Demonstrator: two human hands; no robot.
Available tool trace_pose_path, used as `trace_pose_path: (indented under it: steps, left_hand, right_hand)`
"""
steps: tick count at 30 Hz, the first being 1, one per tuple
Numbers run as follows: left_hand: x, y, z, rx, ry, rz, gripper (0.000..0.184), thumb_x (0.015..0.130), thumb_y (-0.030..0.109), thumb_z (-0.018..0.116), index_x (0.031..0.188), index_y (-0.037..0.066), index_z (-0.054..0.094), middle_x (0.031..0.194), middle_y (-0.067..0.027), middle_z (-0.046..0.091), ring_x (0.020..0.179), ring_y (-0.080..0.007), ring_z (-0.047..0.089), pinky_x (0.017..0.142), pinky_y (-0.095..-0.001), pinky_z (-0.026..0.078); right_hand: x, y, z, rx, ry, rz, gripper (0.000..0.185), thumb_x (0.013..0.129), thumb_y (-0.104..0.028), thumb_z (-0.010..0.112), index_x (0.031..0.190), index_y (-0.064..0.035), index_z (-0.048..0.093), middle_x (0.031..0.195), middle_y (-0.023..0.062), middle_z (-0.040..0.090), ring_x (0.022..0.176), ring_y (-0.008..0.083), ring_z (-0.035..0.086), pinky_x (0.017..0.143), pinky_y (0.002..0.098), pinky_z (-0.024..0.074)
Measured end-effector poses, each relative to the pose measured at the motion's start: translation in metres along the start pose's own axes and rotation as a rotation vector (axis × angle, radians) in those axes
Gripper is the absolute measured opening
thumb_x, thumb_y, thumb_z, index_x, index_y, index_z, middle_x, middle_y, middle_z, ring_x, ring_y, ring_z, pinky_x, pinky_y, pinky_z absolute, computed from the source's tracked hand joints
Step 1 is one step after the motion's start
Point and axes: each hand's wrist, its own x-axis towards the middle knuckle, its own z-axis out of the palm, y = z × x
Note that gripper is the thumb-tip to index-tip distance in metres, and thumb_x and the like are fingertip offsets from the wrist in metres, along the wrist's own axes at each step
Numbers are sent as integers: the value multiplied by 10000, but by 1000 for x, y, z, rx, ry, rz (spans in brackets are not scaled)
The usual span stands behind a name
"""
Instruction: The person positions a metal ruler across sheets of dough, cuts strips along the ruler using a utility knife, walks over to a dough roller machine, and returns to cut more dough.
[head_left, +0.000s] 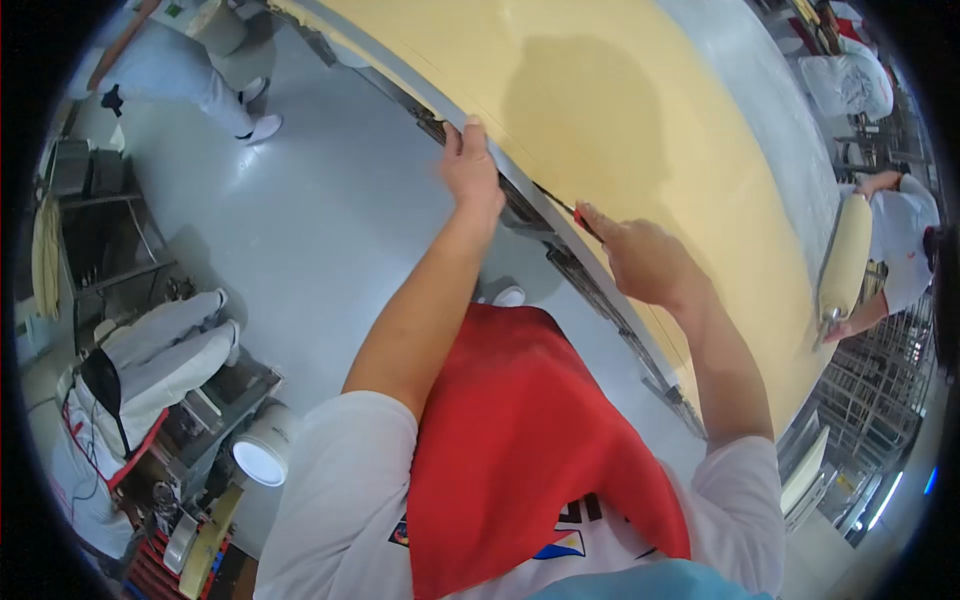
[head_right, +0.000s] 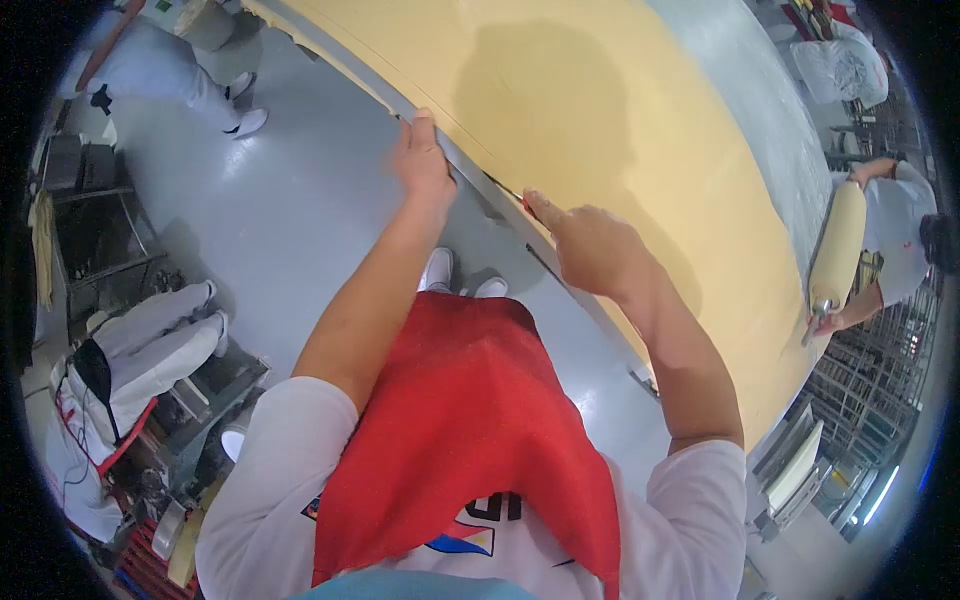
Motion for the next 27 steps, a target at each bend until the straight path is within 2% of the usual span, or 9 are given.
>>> trace_pose_path:
  steps: [1,2,6,8,16,18,22,24,27]
  left_hand:
    - [-7,-9,5,-4,65,116,564,951,351,696,1362,0,532,1220,-72,632,1055,-206,610,915,-404,526]
    - [-10,-12,2,-48,-30,45,690,988,340,646,1521,10,359,1402,-81,528,1244,-235,538,1060,-422,451]
    - [-14,-5,3,-145,-174,101,587,1018,307,587,1504,38,397,1376,-80,544,1221,-241,557,1027,-422,484]
    - [-25,2,4,-244,-190,106,648,1031,265,599,1545,-36,344,1397,-105,562,1187,-202,565,1005,-334,479]
    - [-5,-11,0,-170,-149,207,577,1016,265,614,1471,-40,433,1321,-106,604,1131,-220,596,946,-366,518]
    - [-4,-12,-1,-144,-125,217,555,1010,267,622,1444,-40,466,1299,-109,616,1119,-228,605,931,-372,525]
    - [-36,-1,11,-116,-64,200,491,1018,295,603,1369,-41,537,1245,-115,645,1071,-253,630,898,-391,539]
    - [-55,-3,15,-108,-41,205,475,1024,306,592,1345,-42,555,1230,-117,651,1058,-258,635,893,-394,542]
    - [-57,-25,10,-133,-59,195,450,1037,315,570,1307,-45,569,1248,-122,643,1078,-261,629,910,-409,538]
  right_hand:
    - [-1,-1,-2,10,0,11,642,862,19,527,1479,-155,491,859,205,693,822,412,684,696,525,529]
    - [-2,-3,-4,26,-14,18,639,863,24,530,1476,-150,494,857,202,691,816,408,682,692,522,527]
    - [-7,-4,-5,72,10,-1,628,868,35,537,1468,-142,501,837,196,682,799,403,677,681,515,525]
    - [-10,-2,5,81,39,-12,633,866,38,540,1472,-139,499,822,193,674,795,400,676,679,516,523]
    - [-59,33,55,126,184,-81,673,844,55,558,1493,-112,494,789,175,657,762,371,666,674,484,519]
    - [-85,37,53,36,44,-15,674,839,54,569,1490,-105,498,800,165,661,755,355,666,673,463,520]
    - [-117,51,66,15,37,-6,682,834,45,587,1493,-99,487,803,161,659,759,347,670,663,461,518]
    - [-119,52,61,14,-23,22,649,915,-2,530,1538,-168,450,902,178,696,850,366,683,718,501,532]
    - [-119,58,71,44,32,5,669,918,-9,534,1553,-196,436,908,176,689,879,365,682,737,501,539]
